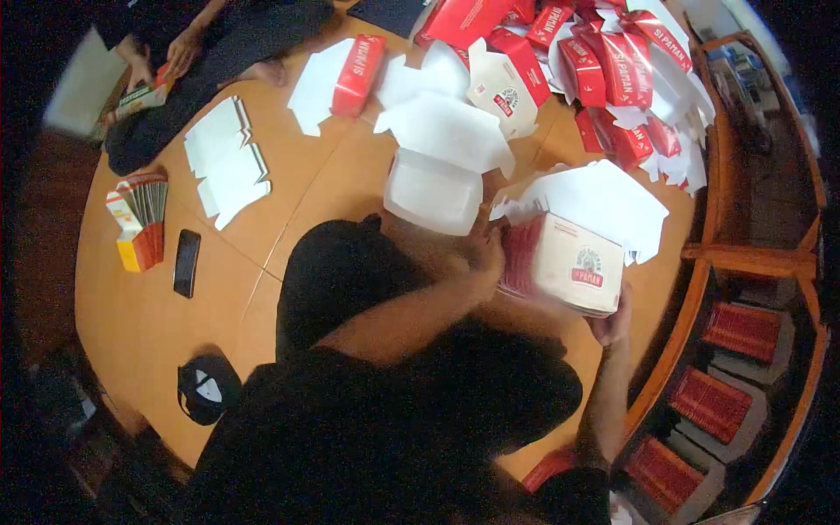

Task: The person sits on the floor and assembles small red and white cardboard boxes. They fold the white cardboard inserts and place them inside the red outer sleeves, then stack the completed boxes. Another person is visible in the background performing a similar task.

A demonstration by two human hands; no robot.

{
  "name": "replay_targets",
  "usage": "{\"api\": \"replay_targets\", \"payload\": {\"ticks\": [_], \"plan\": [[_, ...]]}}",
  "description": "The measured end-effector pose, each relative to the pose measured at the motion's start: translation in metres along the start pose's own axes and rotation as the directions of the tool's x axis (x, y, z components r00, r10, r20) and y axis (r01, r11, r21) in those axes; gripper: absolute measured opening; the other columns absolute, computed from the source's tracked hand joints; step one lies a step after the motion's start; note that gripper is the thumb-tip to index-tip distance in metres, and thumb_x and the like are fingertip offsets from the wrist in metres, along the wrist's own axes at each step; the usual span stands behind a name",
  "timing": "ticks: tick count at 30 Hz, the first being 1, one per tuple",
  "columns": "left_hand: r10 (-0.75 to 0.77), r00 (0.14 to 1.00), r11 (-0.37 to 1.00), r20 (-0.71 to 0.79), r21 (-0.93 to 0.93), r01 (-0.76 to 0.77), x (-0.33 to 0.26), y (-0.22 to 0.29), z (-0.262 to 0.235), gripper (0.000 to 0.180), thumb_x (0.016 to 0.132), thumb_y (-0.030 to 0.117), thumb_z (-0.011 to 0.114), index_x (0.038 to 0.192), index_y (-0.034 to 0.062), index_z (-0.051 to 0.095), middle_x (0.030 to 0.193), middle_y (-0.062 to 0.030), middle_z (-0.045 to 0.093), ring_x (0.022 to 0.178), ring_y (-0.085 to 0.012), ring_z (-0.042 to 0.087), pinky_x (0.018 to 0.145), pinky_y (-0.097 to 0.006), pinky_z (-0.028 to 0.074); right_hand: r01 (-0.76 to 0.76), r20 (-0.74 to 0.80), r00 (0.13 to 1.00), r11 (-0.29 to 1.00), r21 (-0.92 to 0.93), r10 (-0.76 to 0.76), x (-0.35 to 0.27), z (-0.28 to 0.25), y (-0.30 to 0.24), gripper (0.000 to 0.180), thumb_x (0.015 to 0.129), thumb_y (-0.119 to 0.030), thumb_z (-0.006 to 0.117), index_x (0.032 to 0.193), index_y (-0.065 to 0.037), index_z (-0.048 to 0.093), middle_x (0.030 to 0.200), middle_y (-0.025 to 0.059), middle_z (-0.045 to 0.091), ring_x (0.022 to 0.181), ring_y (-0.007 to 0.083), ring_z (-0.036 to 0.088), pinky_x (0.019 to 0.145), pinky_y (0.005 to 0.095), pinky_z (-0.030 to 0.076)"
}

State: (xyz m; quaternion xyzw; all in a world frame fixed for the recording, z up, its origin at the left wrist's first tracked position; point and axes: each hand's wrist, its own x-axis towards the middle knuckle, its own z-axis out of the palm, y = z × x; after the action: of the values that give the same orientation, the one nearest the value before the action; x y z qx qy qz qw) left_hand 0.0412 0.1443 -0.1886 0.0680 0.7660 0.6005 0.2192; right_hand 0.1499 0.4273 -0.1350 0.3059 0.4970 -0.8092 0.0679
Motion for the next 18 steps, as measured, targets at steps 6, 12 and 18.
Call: {"api": "replay_targets", "payload": {"ticks": [6,12,18], "plan": [[0.049,0.980,0.998,-0.194,-0.022,-0.054,0.009,-0.014,0.013,0.044,0.099,0.038,0.045,0.128,0.0059,0.050,0.130,-0.0176,0.049,0.124,-0.0285,0.043,0.102,-0.041,0.037,0.090,0.025,0.996,0.995,0.043,-0.091,0.010,-0.014,0.021,0.075,0.096,-0.065,0.039,0.145,-0.008,0.043,0.137,0.0134,0.057,0.115,0.0277,0.062,0.091,0.0424,0.057],[0.053,0.961,0.995,-0.272,-0.068,-0.074,0.008,-0.017,0.007,0.052,0.101,0.041,0.041,0.138,0.0058,0.046,0.142,-0.0212,0.044,0.137,-0.0309,0.037,0.113,-0.040,0.032,0.162,0.078,0.981,0.972,0.171,-0.178,-0.025,0.006,0.018,0.080,0.094,-0.066,0.043,0.150,-0.010,0.034,0.139,0.0158,0.054,0.113,0.0361,0.062,0.080,0.0514,0.059],[-0.115,0.978,0.986,0.176,-0.099,0.134,0.019,0.088,-0.150,0.070,0.097,0.063,0.037,0.140,0.0100,0.051,0.139,-0.0209,0.055,0.130,-0.0356,0.049,0.111,-0.044,0.037,0.119,0.195,0.969,0.979,0.168,-0.152,-0.032,0.122,-0.014,0.084,0.092,-0.072,0.040,0.154,-0.017,0.029,0.155,0.0102,0.036,0.137,0.0347,0.040,0.106,0.0581,0.039]]}}
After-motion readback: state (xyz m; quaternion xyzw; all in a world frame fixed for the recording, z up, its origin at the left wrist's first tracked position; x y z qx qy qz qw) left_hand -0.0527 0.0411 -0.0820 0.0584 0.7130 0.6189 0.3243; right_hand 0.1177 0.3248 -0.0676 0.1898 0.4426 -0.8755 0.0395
